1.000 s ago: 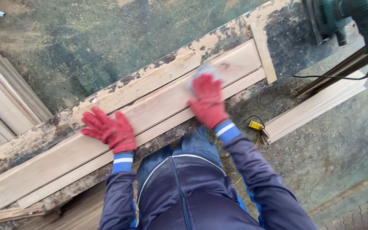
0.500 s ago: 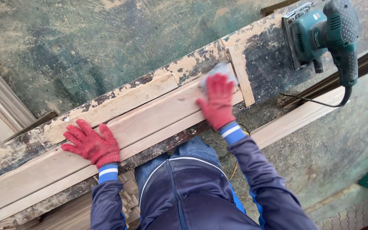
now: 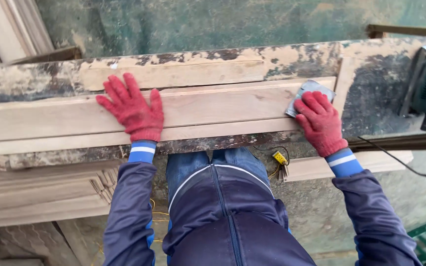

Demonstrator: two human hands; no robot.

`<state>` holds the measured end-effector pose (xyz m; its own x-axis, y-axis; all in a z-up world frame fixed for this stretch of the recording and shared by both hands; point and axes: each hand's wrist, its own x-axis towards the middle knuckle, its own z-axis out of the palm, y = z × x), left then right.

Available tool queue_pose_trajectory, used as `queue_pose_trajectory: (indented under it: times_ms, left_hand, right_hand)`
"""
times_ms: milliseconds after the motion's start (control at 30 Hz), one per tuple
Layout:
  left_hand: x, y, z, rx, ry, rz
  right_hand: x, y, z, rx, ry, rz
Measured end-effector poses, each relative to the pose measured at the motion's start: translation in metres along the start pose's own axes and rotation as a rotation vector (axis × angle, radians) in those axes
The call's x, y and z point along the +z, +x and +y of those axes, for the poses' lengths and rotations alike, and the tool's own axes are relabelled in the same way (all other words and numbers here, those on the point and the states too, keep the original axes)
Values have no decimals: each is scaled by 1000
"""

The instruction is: Sand a piece of wood using both a power sander and a piece of sandpaper manually.

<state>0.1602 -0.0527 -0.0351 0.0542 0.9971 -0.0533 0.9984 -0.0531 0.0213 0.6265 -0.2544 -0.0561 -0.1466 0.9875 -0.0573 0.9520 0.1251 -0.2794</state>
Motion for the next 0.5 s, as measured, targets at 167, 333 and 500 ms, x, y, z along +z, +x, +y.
queue_pose_trajectory:
  times_ms: [167,333,500]
  left_hand:
    - [12,13,-84,4,-32,134]
    - [-17,38,-124,-138,126,-189]
    - [-23,41,-122,-134,28,-168]
  right_hand:
    - [-5,41,2,-96,64,-19]
    - [34,56,-37,-108,4,-115]
    - [59,131,-155,-312,-163,-180]
